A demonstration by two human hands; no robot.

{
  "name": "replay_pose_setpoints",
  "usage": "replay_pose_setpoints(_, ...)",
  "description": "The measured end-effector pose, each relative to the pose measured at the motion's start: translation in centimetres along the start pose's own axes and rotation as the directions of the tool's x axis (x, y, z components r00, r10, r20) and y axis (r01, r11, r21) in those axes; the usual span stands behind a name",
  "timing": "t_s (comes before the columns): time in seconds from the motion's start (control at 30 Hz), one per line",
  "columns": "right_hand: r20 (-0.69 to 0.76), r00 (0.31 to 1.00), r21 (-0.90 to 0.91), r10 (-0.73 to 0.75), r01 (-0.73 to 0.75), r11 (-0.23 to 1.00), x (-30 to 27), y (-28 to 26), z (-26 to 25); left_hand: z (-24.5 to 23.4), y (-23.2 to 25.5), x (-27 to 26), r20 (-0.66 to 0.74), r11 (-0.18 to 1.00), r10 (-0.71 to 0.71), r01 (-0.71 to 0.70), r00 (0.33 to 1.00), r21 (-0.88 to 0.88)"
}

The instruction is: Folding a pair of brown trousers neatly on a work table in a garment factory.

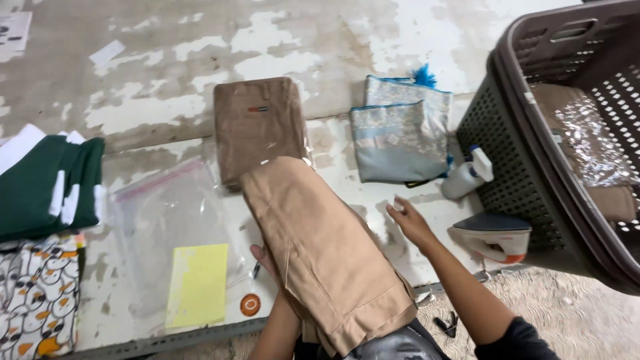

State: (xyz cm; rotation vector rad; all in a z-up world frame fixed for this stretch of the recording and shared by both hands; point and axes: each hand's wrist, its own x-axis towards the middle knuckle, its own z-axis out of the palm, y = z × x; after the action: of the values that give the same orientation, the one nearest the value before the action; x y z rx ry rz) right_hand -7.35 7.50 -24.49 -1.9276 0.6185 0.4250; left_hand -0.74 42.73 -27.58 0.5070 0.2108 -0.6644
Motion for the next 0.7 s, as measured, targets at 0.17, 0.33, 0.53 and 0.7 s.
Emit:
replay_pose_setpoints(0.17, 0.414, 0.857, 0.301, 0.305, -0.446, 0.843, -4.0, 1.1, 9.4, -8.1, 2.1, -6.5, -0.07, 0.996, 0.086, -0.088, 0.994, -0.029)
replay_pose_setpoints(0.33, 0.322, 0.913, 0.436, 0.25, -0.378, 0.817, -7.9, -4.5, 10.8, -13.8, 2.0, -10.1, -0.109, 0.992, 0.107, -0.113, 0.988, -0.048)
replay_pose_setpoints(0.53, -0.097, 0.98, 0.409, -0.172, 0.197, 0.891, -7.7, -7.0, 5.8, -12.1, 4.1, -11.3, -0.124, 0.992, 0.104, -0.112, 0.987, -0.056)
replay_pose_setpoints(0.7, -0.221, 0.918, 0.529, -0.329, 0.396, 0.75, -7.6, -4.4, 4.4, -20.9, -4.2, -8.5, -0.119, 0.969, 0.171, -0.145, 0.978, 0.2)
